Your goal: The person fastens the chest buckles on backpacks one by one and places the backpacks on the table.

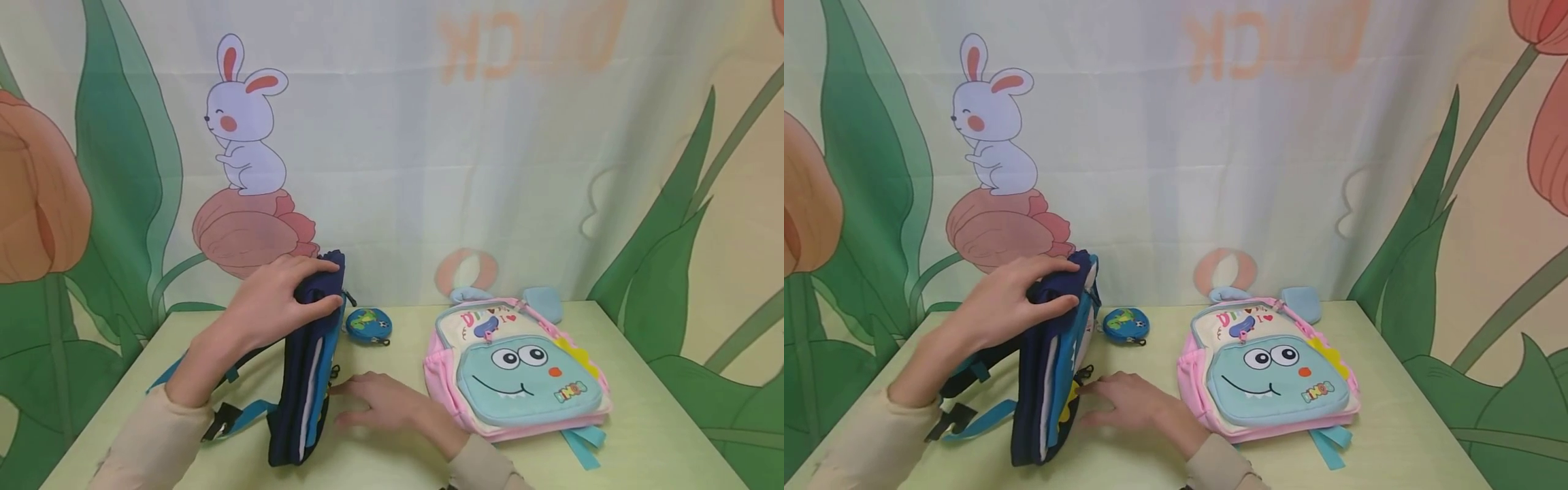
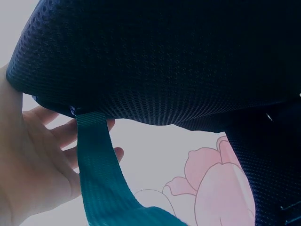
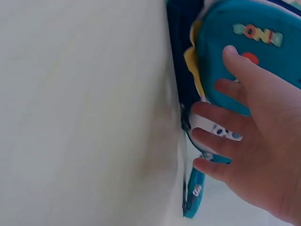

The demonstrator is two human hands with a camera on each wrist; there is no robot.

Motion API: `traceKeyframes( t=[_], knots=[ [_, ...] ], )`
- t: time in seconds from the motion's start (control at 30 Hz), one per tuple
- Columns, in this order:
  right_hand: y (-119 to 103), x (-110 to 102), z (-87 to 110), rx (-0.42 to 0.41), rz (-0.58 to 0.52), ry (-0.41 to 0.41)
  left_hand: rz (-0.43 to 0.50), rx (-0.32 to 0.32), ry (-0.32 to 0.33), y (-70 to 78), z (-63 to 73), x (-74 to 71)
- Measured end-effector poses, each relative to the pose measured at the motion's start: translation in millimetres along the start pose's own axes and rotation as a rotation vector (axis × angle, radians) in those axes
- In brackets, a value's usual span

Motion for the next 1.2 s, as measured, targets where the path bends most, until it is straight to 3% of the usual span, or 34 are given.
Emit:
traceKeyframes(
  t=[0.13,0.57,1.0,1.2],
  knots=[
    [6,-18,8.0,0.053,-0.054,0.059,0.002,-0.003,0.003,0.8,-1.4,2.1],
    [8,-79,30.4,0.109,-0.094,0.258,0.027,-0.006,0.008,5.5,-5.1,11.6],
    [-8,-134,51.9,0.024,-0.073,0.526,0.047,-0.006,0.004,13.9,-7.1,20.5],
    [-13,-146,56.2,-0.001,-0.120,0.594,0.065,-0.004,0.007,17.5,-8.1,27.4]
  ],
)
Point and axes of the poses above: each hand's wrist, its own z-axis away from the middle knuckle, its own x-axis out of the palm, y = z × x, the point moved 10 cm from there along -z, towards the middle knuckle, and after that the axes turned 5 degrees about -x, right-handed, at the moved point
